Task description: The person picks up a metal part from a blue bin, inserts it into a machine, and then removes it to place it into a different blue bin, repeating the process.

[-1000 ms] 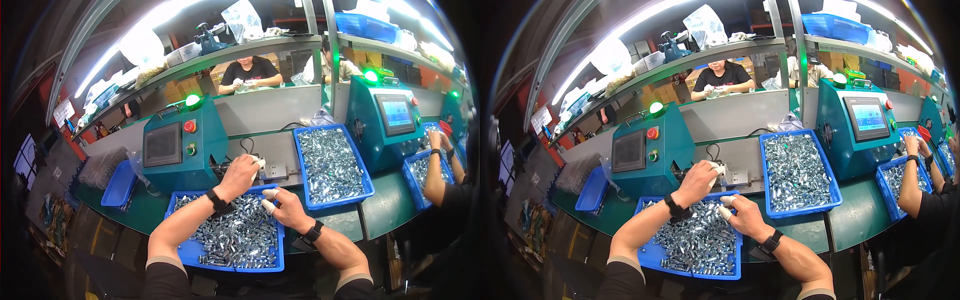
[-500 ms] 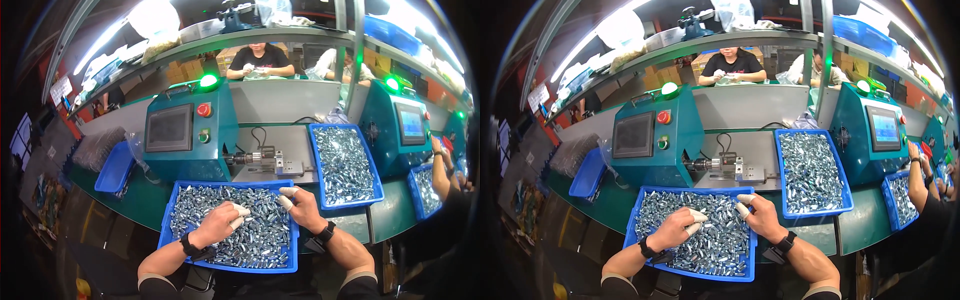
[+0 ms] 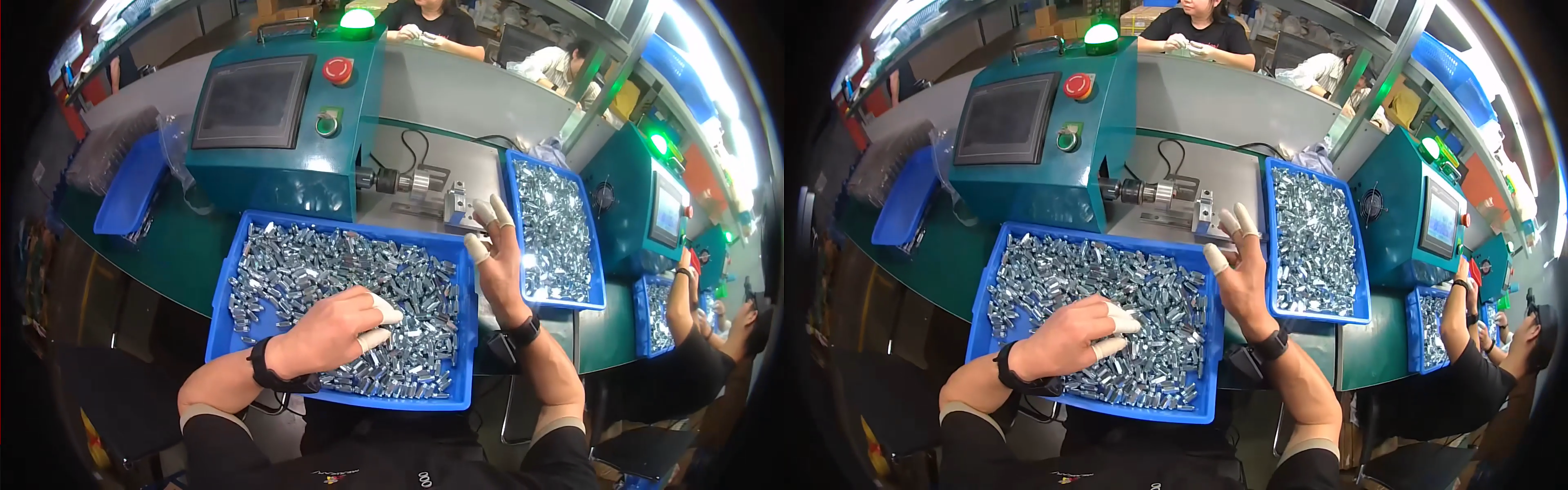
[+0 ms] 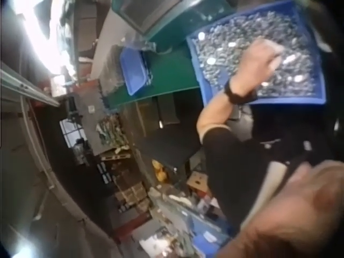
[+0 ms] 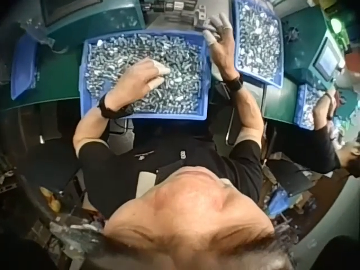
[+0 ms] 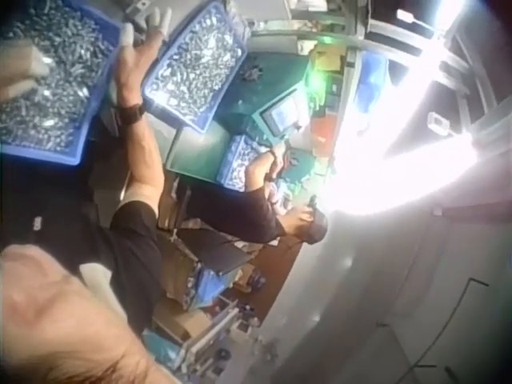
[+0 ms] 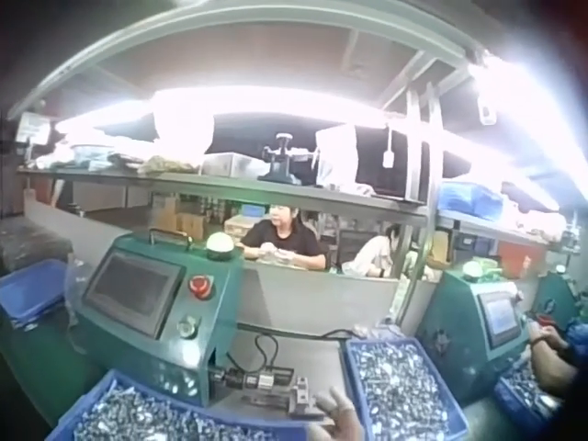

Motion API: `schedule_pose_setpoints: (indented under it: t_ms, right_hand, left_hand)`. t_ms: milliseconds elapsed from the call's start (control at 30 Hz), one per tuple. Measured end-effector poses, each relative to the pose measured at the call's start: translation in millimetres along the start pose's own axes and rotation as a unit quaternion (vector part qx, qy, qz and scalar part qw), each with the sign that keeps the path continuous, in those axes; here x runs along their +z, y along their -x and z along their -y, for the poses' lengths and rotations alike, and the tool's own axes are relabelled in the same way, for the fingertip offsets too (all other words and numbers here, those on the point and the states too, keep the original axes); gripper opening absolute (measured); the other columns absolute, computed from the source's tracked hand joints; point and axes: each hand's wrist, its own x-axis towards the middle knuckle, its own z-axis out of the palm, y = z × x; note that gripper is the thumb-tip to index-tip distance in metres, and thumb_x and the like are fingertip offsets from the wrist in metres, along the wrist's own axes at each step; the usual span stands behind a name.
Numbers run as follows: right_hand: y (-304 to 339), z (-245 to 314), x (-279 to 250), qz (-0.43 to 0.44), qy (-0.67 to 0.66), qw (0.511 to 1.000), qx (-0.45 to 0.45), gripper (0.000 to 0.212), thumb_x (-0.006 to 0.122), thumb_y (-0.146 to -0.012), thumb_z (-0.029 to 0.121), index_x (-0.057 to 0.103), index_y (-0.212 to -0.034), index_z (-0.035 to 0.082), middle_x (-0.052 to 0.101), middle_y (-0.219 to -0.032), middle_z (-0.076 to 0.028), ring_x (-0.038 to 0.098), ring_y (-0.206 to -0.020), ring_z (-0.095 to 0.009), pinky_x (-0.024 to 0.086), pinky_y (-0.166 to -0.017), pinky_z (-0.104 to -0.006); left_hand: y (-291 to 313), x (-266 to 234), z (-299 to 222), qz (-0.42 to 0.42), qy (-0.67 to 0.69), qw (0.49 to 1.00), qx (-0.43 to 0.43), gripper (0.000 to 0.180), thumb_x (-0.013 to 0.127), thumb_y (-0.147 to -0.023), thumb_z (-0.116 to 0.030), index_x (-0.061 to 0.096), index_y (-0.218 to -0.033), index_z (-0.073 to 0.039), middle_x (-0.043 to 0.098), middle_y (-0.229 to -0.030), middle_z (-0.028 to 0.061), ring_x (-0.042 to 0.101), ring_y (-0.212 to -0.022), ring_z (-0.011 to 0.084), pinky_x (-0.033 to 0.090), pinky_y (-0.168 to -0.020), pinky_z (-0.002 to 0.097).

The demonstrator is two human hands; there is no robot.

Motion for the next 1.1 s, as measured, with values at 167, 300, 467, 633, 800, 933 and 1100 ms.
schedule_pose_setpoints:
  t_ms: [167, 300, 467, 633, 800, 933, 1100]
  right_hand:
    - [-2, 2, 0, 0.01, -0.063, 0.996, 0.057, 0.076, 0.07, -0.103, 0.009, 0.032, -0.168, -0.002, 0.058, -0.158, -0.022, 0.06, -0.141, -0.028, 0.057, -0.098, -0.0331]
    - [-2, 8, 2, -0.008, -0.093, 0.991, 0.092, 0.073, 0.069, -0.105, 0.01, 0.033, -0.167, -0.004, 0.059, -0.157, -0.023, 0.062, -0.14, -0.028, 0.058, -0.099, -0.034]
    - [-6, 7, 12, -0.017, -0.103, 0.988, 0.114, 0.069, 0.069, -0.106, 0.012, 0.038, -0.165, -0.003, 0.061, -0.154, -0.023, 0.065, -0.136, -0.027, 0.057, -0.099, -0.0335]
    - [-13, 4, 21, 0.001, -0.082, 0.991, 0.109, 0.067, 0.07, -0.105, 0.015, 0.042, -0.164, -0.002, 0.065, -0.151, -0.022, 0.067, -0.133, -0.026, 0.057, -0.099, -0.0328]
    - [-19, 7, 22, 0.048, -0.091, 0.988, 0.117, 0.068, 0.07, -0.105, 0.016, 0.042, -0.164, 0.0, 0.067, -0.15, -0.02, 0.067, -0.133, -0.025, 0.056, -0.101, -0.0339]
    - [-21, 8, 15, 0.075, -0.124, 0.982, 0.12, 0.068, 0.069, -0.105, 0.014, 0.041, -0.165, 0.0, 0.065, -0.153, -0.02, 0.065, -0.137, -0.025, 0.055, -0.104, -0.0351]
    - [-17, -4, 10, 0.088, -0.145, 0.977, 0.127, 0.069, 0.068, -0.105, 0.011, 0.039, -0.167, 0.001, 0.061, -0.158, -0.02, 0.06, -0.143, -0.026, 0.052, -0.112, -0.037]
  left_hand:
    - [3, 0, -4, 0.004, 0.006, 1.0, -0.009, 0.03, 0.083, -0.092, -0.011, 0.078, -0.121, -0.008, 0.078, -0.12, 0.0109, 0.07, -0.104, 0.0314, 0.059, -0.092, 0.0415]
    - [4, 0, -9, 0.011, 0.013, 1.0, -0.015, 0.031, 0.083, -0.092, -0.011, 0.078, -0.122, -0.007, 0.078, -0.12, 0.0115, 0.071, -0.105, 0.032, 0.059, -0.093, 0.0421]
    - [1, -2, -13, 0.019, 0.018, 0.999, -0.019, 0.031, 0.083, -0.092, -0.01, 0.078, -0.123, -0.007, 0.078, -0.118, 0.0119, 0.072, -0.107, 0.0331, 0.059, -0.094, 0.0423]
    - [-5, -5, -13, 0.025, 0.023, 0.999, -0.033, 0.03, 0.083, -0.093, -0.009, 0.079, -0.122, -0.007, 0.079, -0.116, 0.0118, 0.073, -0.107, 0.0332, 0.059, -0.095, 0.042]
    - [-8, -3, -14, 0.041, 0.027, 0.998, -0.045, 0.029, 0.083, -0.093, -0.008, 0.079, -0.122, -0.007, 0.079, -0.115, 0.0118, 0.073, -0.107, 0.0329, 0.058, -0.095, 0.0419]
    - [-8, -3, -12, 0.032, 0.031, 0.998, -0.032, 0.029, 0.082, -0.094, -0.01, 0.079, -0.122, -0.006, 0.078, -0.112, 0.0118, 0.072, -0.105, 0.0338, 0.059, -0.092, 0.0428]
    - [-9, -5, -11, 0.043, 0.036, 0.997, -0.058, 0.032, 0.084, -0.091, -0.005, 0.079, -0.122, -0.007, 0.079, -0.116, 0.0106, 0.073, -0.108, 0.0322, 0.058, -0.096, 0.0421]
